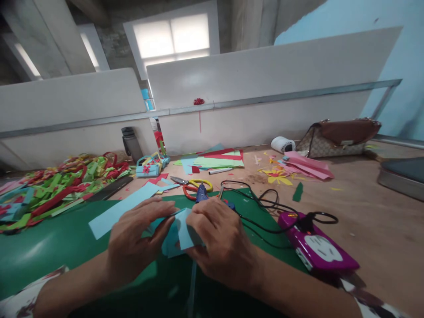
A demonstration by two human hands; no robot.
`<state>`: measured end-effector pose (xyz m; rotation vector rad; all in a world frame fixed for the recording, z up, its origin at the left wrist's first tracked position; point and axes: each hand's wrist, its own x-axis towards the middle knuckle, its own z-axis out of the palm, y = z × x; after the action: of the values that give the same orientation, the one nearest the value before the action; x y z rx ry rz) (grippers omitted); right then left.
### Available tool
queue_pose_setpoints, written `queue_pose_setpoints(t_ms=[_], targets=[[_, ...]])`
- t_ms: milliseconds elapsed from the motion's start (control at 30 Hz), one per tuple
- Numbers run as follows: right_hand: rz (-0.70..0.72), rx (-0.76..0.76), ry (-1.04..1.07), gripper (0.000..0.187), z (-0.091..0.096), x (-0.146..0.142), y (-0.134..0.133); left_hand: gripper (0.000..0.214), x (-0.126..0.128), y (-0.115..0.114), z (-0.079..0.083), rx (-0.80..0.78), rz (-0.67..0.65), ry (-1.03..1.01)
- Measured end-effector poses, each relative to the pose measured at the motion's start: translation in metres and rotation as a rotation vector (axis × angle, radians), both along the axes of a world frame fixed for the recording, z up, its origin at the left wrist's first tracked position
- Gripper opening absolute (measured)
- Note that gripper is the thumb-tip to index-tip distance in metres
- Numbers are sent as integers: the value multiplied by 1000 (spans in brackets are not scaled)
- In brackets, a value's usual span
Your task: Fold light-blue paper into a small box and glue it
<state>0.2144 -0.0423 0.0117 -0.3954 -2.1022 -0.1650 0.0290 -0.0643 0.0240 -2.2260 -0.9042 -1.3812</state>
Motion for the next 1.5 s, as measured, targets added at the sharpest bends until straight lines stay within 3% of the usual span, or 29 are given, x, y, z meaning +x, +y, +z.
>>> queue_pose_setpoints(t_ms=[100,367,767,1167,1200,1333,1500], targets=[[6,13,-8,23,-1,2,2,16,-3,2,3,-16,-16,-14],[2,164,-56,13,1,7,1,18,-2,2,0,-19,-53,-5],[-13,231,-86,16,8,2,-4,16,6,-2,2,-18,-16,-23],[-44,280,-113,3,8,1,-7,15,7,-4,3,-65,-96,-73],[-35,286,-104,8,8,1,-7,15,7,-4,3,-69,-100,-73],[30,185,-12,37,9,0,-7,15,4,-2,5,-107,-131,-68],[21,-75,98,9,8,2,-4,15,1,-2,5,-143,-190,-47]])
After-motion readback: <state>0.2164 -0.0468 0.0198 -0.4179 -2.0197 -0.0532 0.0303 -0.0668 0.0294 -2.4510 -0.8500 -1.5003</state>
